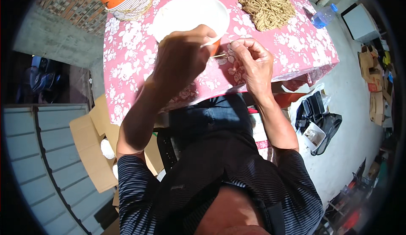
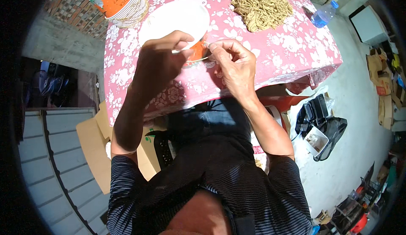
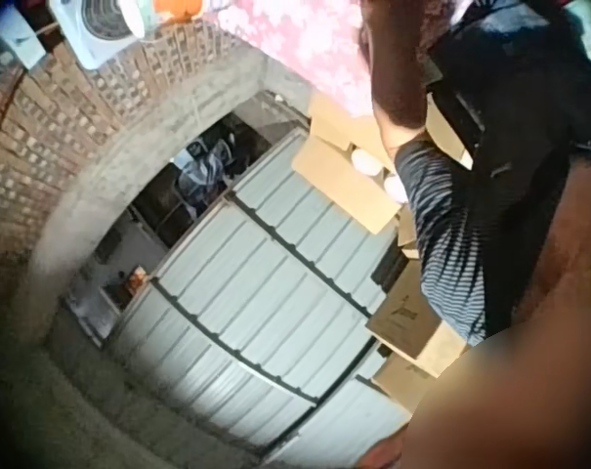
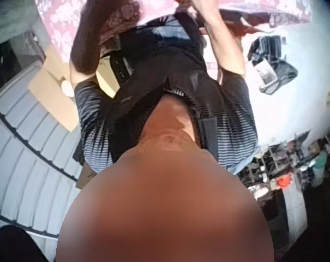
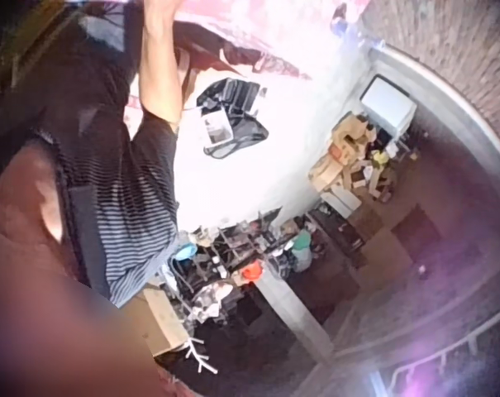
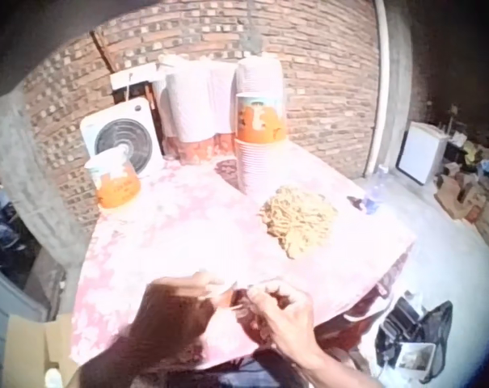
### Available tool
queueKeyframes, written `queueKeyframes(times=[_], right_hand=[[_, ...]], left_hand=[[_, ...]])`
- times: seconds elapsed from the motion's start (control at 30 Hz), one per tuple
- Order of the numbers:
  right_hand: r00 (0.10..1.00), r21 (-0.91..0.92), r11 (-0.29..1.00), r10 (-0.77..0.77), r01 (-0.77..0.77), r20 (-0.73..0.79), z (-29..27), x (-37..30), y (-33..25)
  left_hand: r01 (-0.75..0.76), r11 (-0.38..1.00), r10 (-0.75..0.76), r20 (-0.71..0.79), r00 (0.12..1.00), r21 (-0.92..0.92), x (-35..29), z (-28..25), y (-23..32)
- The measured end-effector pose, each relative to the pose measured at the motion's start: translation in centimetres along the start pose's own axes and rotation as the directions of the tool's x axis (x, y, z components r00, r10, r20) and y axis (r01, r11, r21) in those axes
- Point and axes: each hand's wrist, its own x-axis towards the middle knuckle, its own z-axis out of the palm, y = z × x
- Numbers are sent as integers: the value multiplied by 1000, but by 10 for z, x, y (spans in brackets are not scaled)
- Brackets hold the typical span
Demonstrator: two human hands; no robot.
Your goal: The person is attaching elastic strings to the rims of paper bowls, likely for a manufacturing or packaging task.
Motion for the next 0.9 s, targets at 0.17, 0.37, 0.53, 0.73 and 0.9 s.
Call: queueKeyframes(times=[0.17,0.37,0.53,0.73,0.9], right_hand=[[937,-178,923,-348,341,-13,5,0,9],[867,-268,835,-498,480,1,29,7,3],[809,-328,759,-587,563,32,47,13,-11],[762,-381,688,-643,617,72,63,27,-17],[755,-385,679,-651,625,77,73,30,-12]], left_hand=[[148,972,-143,41,989,-182,6,-17,-10],[328,869,-320,85,943,-370,10,-37,-13],[485,744,-480,137,866,-460,11,-51,-25],[425,730,-452,89,888,-536,8,-53,-40],[373,807,-441,-47,896,-458,10,-50,-29]])
